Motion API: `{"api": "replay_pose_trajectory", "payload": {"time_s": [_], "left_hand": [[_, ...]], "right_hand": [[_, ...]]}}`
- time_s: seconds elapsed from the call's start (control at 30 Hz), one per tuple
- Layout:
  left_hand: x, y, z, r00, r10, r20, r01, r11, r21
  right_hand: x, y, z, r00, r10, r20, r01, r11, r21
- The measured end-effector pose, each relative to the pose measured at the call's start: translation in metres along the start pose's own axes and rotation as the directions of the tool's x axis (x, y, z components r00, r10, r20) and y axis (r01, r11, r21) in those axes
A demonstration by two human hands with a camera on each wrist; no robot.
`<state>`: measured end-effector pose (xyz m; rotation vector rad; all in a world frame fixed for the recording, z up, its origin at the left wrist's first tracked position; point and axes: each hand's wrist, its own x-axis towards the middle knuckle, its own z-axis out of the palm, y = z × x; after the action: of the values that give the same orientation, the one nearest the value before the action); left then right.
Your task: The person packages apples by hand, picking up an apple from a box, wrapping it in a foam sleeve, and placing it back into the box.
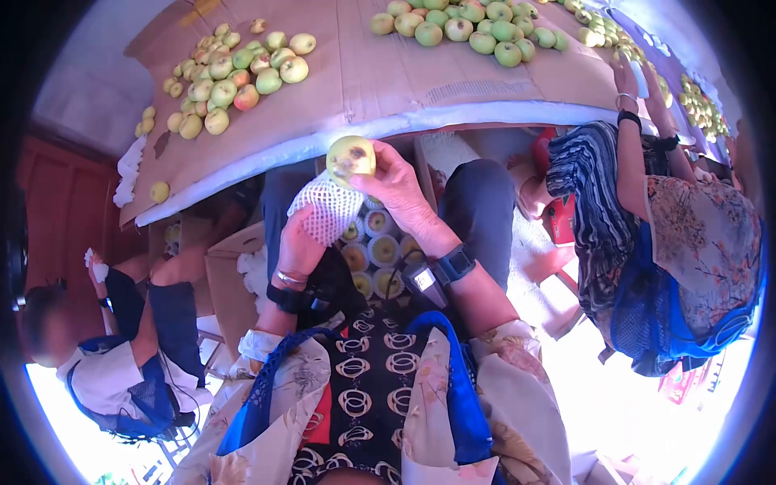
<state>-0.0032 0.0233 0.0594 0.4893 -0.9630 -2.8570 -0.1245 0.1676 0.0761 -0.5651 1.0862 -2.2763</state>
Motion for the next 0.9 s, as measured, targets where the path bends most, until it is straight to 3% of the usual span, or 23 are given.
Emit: {"api": "replay_pose_trajectory", "payload": {"time_s": [0.23,0.33,0.43,0.57,0.6,0.67,0.7,0.8,0.83,0.9], "left_hand": [[-0.001,0.006,-0.004,0.996,0.091,0.011,-0.088,0.985,-0.15],[0.001,0.008,-0.006,0.98,0.2,-0.023,-0.201,0.978,-0.051],[0.0,0.008,-0.005,0.981,0.192,0.036,-0.195,0.971,0.136],[-0.003,0.004,0.005,0.978,0.202,0.059,-0.21,0.935,0.285],[-0.004,0.002,0.006,0.972,0.224,0.068,-0.234,0.936,0.264],[-0.003,0.004,-0.001,0.992,0.117,0.039,-0.12,0.989,0.088],[-0.002,0.004,-0.006,0.994,0.089,0.057,-0.094,0.992,0.087],[-0.003,0.004,-0.007,0.983,0.139,0.117,-0.151,0.983,0.102],[-0.005,0.008,-0.006,0.989,0.104,0.107,-0.111,0.992,0.059],[-0.004,0.009,-0.007,0.986,0.089,0.142,-0.099,0.993,0.07]], "right_hand": [[-0.001,0.006,-0.007,0.985,0.164,0.05,-0.158,0.98,-0.119],[-0.004,0.0,-0.006,0.963,0.264,0.043,-0.239,0.922,-0.306],[-0.004,-0.003,-0.003,0.94,0.328,0.097,-0.274,0.891,-0.362],[-0.002,0.001,-0.003,0.959,0.265,0.104,-0.245,0.954,-0.174],[-0.001,0.007,-0.009,0.958,0.267,0.107,-0.244,0.951,-0.191],[-0.004,0.007,-0.007,0.938,0.323,0.127,-0.311,0.944,-0.108],[-0.005,0.008,-0.007,0.94,0.301,0.158,-0.284,0.951,-0.126],[-0.005,0.006,-0.004,0.885,0.447,0.131,-0.451,0.893,0.002],[-0.006,0.005,0.0,0.878,0.446,0.174,-0.469,0.875,0.122],[-0.007,-0.003,0.007,0.869,0.444,0.218,-0.483,0.858,0.178]]}}
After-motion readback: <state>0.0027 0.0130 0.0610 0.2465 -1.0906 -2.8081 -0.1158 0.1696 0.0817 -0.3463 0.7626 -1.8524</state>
